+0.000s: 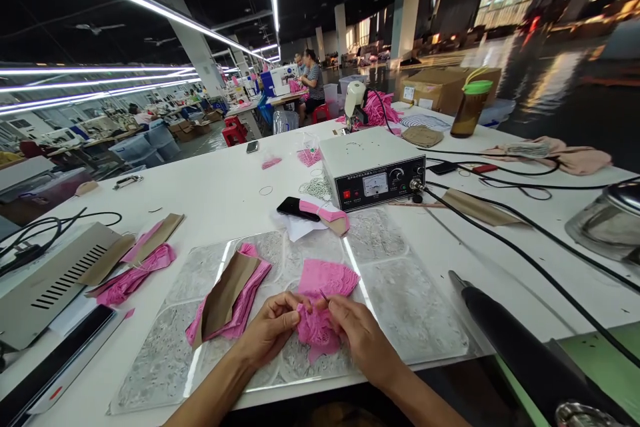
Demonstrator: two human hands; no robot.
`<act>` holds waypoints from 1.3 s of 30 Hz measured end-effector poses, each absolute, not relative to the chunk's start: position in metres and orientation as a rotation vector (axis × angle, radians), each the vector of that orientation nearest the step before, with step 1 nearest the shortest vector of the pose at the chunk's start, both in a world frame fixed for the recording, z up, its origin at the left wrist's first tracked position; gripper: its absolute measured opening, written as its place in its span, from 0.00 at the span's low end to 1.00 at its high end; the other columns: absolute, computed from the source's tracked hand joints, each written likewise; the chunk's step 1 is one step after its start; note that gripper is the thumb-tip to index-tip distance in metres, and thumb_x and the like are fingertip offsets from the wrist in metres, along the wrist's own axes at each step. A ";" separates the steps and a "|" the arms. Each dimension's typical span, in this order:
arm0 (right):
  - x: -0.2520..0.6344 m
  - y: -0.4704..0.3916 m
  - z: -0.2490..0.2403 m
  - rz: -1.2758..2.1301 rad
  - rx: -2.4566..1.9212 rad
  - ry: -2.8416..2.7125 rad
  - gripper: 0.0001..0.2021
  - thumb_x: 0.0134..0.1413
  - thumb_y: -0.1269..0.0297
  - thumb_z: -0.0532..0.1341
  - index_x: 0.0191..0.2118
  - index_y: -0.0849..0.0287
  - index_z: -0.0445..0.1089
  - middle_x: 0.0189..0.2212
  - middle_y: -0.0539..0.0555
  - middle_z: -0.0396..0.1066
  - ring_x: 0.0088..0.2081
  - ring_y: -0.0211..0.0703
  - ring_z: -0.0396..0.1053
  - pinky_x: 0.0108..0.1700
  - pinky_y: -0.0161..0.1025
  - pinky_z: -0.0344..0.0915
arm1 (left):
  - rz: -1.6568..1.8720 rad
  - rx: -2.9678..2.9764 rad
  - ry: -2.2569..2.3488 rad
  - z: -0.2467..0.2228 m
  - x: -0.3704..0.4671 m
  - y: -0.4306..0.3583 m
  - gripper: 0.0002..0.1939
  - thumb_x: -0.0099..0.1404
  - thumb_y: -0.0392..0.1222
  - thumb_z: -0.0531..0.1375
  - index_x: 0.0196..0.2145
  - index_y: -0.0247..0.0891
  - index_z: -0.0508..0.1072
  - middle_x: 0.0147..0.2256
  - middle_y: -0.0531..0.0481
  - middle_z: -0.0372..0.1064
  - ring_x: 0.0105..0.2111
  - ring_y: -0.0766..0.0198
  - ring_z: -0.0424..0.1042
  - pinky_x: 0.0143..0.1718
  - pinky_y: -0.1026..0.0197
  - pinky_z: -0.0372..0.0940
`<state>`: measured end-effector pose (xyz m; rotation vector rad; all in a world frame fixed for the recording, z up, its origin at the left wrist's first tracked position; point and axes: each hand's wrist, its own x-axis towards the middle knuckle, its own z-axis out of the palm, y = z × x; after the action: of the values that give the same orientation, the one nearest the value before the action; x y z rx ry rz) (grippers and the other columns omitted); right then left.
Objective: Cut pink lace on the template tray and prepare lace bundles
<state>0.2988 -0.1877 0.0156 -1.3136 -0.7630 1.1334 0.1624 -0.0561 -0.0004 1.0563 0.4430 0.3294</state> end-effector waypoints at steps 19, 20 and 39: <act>0.282 -0.193 0.011 1.631 -1.243 -0.455 0.30 0.39 0.34 0.60 0.33 0.62 0.64 0.19 0.42 0.52 0.14 0.22 0.40 0.15 0.29 0.29 | 0.351 1.072 0.362 -0.002 0.161 -0.056 0.07 0.53 0.38 0.68 0.27 0.33 0.75 0.34 0.47 0.70 0.37 0.65 0.67 0.43 0.62 0.57; 0.282 -0.192 0.012 1.630 -1.252 -0.453 0.30 0.38 0.34 0.60 0.32 0.61 0.63 0.19 0.42 0.52 0.14 0.22 0.40 0.15 0.29 0.29 | 0.353 1.074 0.353 -0.003 0.160 -0.056 0.06 0.53 0.38 0.68 0.27 0.33 0.76 0.34 0.47 0.70 0.37 0.65 0.67 0.43 0.62 0.57; 0.287 -0.193 0.016 1.746 -1.190 -0.261 0.16 0.52 0.54 0.58 0.36 0.65 0.67 0.19 0.43 0.53 0.14 0.22 0.42 0.14 0.25 0.32 | 0.419 1.461 0.246 0.001 0.155 -0.055 0.04 0.60 0.38 0.63 0.30 0.34 0.75 0.36 0.48 0.69 0.37 0.65 0.67 0.43 0.62 0.59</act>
<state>0.2873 -0.1933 0.0162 -1.1898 -0.2614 1.7461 0.1552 -0.0553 0.0009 1.4608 0.2457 0.4186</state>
